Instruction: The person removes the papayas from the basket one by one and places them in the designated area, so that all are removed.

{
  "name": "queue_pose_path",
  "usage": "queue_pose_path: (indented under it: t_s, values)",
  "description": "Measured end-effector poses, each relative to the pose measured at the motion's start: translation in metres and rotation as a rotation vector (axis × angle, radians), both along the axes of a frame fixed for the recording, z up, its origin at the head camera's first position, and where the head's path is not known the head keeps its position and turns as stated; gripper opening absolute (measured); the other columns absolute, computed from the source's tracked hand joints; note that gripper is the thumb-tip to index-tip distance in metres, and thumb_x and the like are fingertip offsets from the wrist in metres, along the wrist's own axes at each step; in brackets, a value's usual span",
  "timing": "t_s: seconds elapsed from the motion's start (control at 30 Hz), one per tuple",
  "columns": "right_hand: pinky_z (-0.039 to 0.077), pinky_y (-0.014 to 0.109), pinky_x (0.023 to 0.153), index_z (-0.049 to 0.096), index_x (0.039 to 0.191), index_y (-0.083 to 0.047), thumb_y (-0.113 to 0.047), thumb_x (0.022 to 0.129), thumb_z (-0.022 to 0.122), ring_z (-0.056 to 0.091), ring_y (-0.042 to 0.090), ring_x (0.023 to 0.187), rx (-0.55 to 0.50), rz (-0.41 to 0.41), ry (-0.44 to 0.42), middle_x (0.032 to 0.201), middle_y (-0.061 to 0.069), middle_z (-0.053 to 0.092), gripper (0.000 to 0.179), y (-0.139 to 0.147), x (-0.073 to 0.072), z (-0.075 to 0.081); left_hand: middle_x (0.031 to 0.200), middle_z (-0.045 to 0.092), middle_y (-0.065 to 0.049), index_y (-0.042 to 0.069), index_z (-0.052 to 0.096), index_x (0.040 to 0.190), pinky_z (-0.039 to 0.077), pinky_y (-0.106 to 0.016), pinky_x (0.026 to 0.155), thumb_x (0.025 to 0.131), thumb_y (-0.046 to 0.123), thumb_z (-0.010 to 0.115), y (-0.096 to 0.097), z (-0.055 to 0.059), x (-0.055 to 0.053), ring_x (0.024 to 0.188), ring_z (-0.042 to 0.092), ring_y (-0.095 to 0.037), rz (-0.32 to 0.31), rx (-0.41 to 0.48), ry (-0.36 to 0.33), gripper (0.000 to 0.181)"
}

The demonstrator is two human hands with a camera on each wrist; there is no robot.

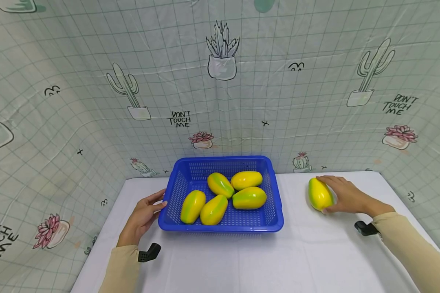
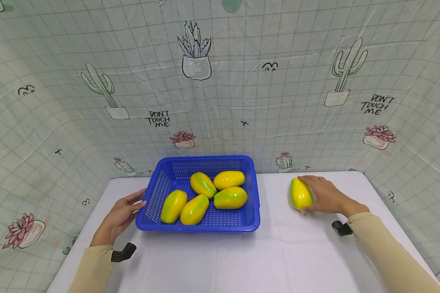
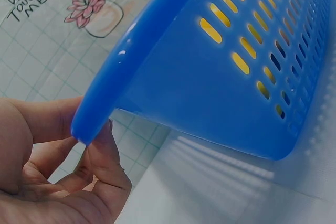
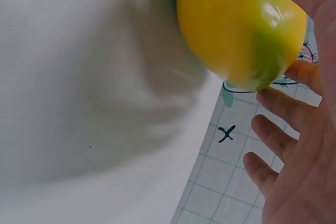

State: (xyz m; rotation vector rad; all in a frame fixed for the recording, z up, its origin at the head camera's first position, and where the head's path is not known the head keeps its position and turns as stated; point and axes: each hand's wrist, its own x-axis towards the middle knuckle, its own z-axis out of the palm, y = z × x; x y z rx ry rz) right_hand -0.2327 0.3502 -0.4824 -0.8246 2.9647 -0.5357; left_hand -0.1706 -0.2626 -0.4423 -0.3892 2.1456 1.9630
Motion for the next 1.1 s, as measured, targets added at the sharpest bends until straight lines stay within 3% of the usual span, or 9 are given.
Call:
queue_pose_path:
  t_s: [0.5, 1.1]
  values:
    - [0.034, 0.08, 0.106, 0.047, 0.15, 0.008, -0.038, 0.072, 0.098, 0.043, 0.06, 0.134, 0.007, 0.005, -0.034, 0.151, 0.035, 0.047, 0.104, -0.004, -0.005, 0.008, 0.161, 0.036, -0.027, 0.0, 0.037, 0.162, 0.056, -0.017, 0.085, 0.107, 0.001, 0.058, -0.002, -0.001, 0.002, 0.098, 0.064, -0.005, -0.01, -0.001, -0.003, 0.06]
    - [0.032, 0.075, 0.114, 0.049, 0.153, 0.0, -0.03, 0.082, 0.093, 0.043, 0.052, 0.141, 0.047, 0.096, 0.049, 0.154, 0.028, 0.049, 0.088, -0.054, -0.012, 0.066, 0.16, 0.037, -0.027, 0.001, 0.038, 0.162, 0.057, -0.017, 0.084, 0.107, 0.0, 0.058, -0.001, -0.002, -0.001, 0.097, 0.064, -0.006, 0.01, 0.001, -0.016, 0.059]
